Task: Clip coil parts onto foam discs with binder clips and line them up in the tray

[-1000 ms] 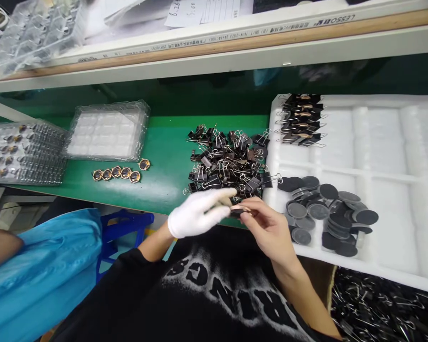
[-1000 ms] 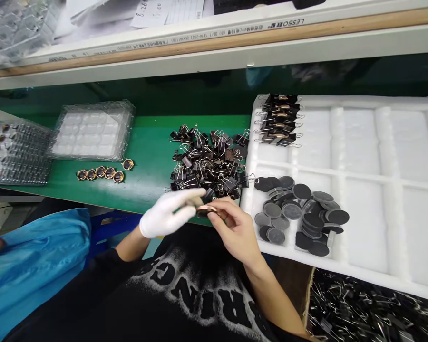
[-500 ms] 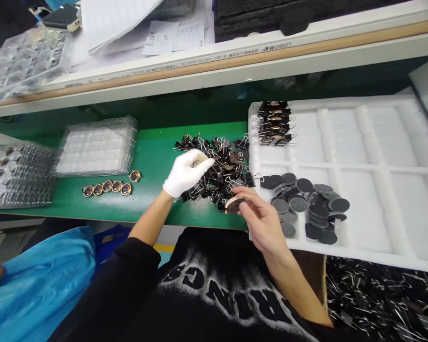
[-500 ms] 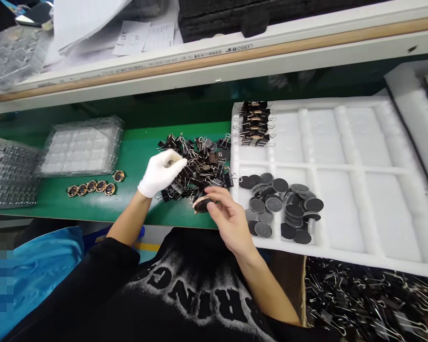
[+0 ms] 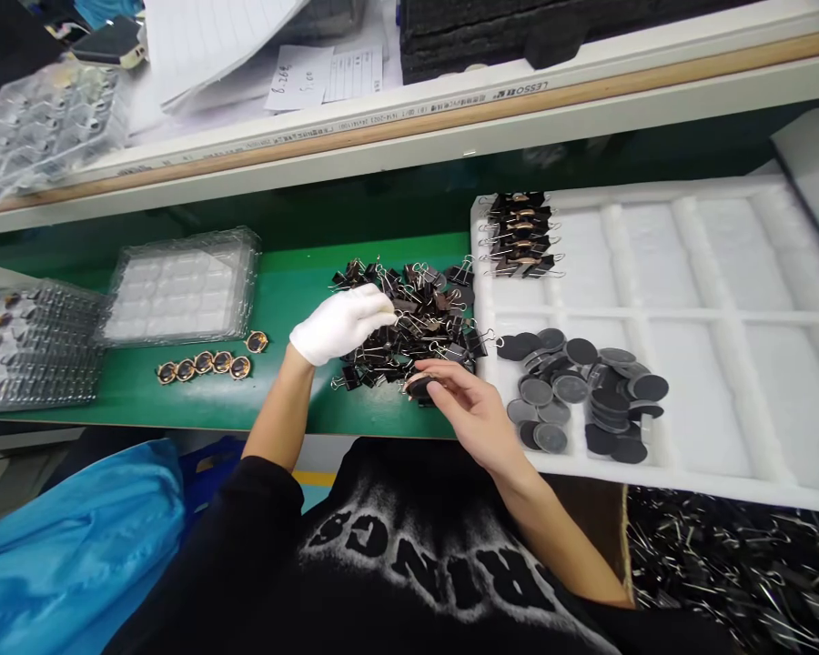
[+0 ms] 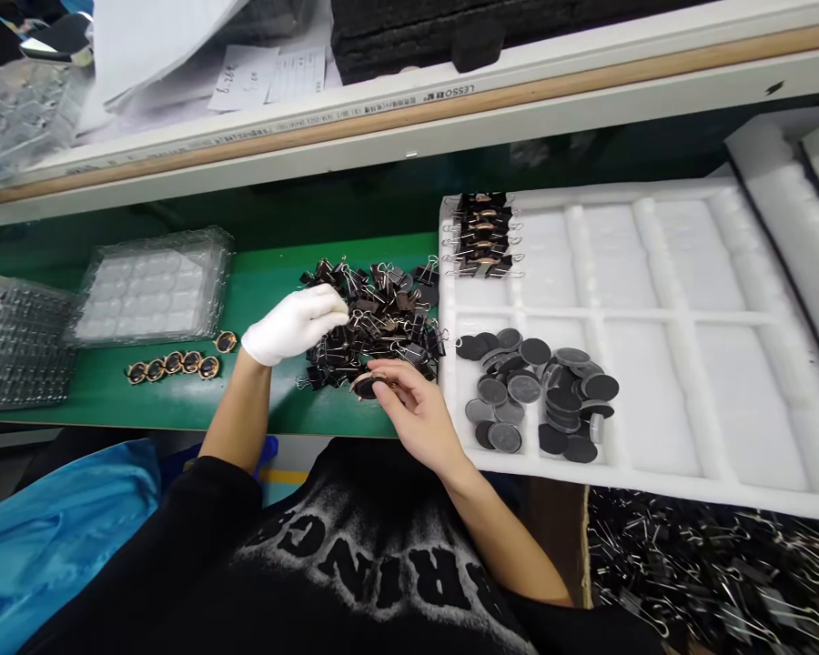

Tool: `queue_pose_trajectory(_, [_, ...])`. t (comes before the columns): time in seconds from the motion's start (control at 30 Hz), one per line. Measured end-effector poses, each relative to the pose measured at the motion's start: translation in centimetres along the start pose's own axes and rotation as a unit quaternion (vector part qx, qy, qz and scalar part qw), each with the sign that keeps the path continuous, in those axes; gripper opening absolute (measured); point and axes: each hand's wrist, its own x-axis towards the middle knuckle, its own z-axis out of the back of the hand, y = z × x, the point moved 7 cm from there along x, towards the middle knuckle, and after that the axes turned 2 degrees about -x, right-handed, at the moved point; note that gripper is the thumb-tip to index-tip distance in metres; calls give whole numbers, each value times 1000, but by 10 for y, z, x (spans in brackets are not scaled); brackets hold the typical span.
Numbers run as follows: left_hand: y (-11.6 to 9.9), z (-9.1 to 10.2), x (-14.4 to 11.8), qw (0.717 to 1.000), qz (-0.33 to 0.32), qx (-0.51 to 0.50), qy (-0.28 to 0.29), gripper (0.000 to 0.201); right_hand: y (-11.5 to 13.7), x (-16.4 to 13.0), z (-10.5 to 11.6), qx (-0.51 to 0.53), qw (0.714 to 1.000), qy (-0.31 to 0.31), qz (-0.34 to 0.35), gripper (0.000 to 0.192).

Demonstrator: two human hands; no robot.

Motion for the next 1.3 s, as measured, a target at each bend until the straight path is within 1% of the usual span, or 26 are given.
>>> queue_pose_trajectory(0.07, [-6, 2, 0, 998, -34, 55, 27, 35, -3, -1, -1, 0, 1000, 7, -7, 22])
queue_pose_trajectory(0.13, [-11, 6, 2, 996, -46, 56, 49, 36, -5, -2, -3, 0, 1000, 17, -15, 24])
queue_pose_trajectory(0.17, [-13, 10, 4, 997, -42, 38, 49, 35, -5, -2, -3, 1, 1000, 20, -17, 25])
queue_pose_trajectory(0.2, [-14, 14, 6, 999, -29, 10, 43, 34, -5, -2, -4, 3, 1000, 21, -18, 25])
queue_pose_trajectory(0.27, [-9, 21, 11, 997, 28, -65, 27, 31, -5, -2, -4, 8, 1000, 20, -12, 24])
queue_pose_trajectory(0.33, [2, 23, 16, 981, 102, -163, 7, 32, -5, -2, -5, 7, 1000, 20, 0, 21])
queue_pose_trajectory(0.37, [9, 21, 17, 963, 143, -229, -12, 34, -4, -2, -6, 5, 1000, 22, 8, 19])
queue_pose_trajectory(0.4, [16, 18, 17, 935, 184, -302, -34, 36, -4, -1, -8, 2, 1000, 26, 16, 19])
queue_pose_trajectory(0.47, [27, 9, 17, 868, 249, -424, -69, 40, -4, 3, -11, -3, 999, 35, 28, 20])
queue_pose_trajectory(0.53, [31, -2, 17, 809, 292, -504, -77, 43, -6, 9, -14, -2, 999, 40, 32, 21])
queue_pose_trajectory(0.67, [29, -10, 15, 740, 329, -580, -89, 43, -9, 22, -17, 12, 999, 31, 36, 24])
queue_pose_trajectory(0.7, [25, -10, 14, 738, 322, -586, -93, 41, -9, 24, -17, 22, 999, 24, 38, 24])
queue_pose_trajectory(0.77, [14, -8, 12, 758, 282, -578, -112, 38, -5, 26, -15, 47, 998, 9, 48, 23])
queue_pose_trajectory(0.8, [7, -7, 10, 774, 258, -563, -130, 37, -2, 26, -14, 60, 996, 3, 59, 21])
queue_pose_trajectory(0.9, [-21, -6, -4, 844, 185, -469, -184, 34, 14, 21, -9, 80, 990, -13, 116, 15])
queue_pose_trajectory(0.97, [-44, -7, -14, 892, 130, -383, -203, 30, 25, 15, -3, 65, 986, -33, 150, 12])
queue_pose_trajectory(1.03, [-68, -3, -22, 936, 54, -275, -213, 27, 32, 10, 5, 34, 984, -52, 165, 12])
queue_pose_trajectory(1.1, [-84, 3, -27, 967, 0, -144, -211, 30, 39, 5, 12, -1, 983, -34, 178, 14])
queue_pose_trajectory(1.13, [-87, 5, -27, 977, -11, -87, -193, 34, 43, 2, 14, -21, 982, -9, 189, 15])
queue_pose_trajectory(1.17, [-88, 5, -25, 986, -15, -45, -159, 41, 47, 0, 16, -45, 978, 22, 202, 16])
queue_pose_trajectory(1.2, [-88, 3, -23, 993, -16, -17, -112, 47, 51, -3, 18, -70, 973, 52, 214, 17])
queue_pose_trajectory(1.27, [-89, -4, -19, 999, -36, 10, -14, 53, 58, -6, 21, -117, 960, 95, 235, 20])
queue_pose_trajectory(1.3, [-91, -7, -17, 998, -54, 19, 21, 54, 62, -7, 24, -132, 955, 109, 243, 21])
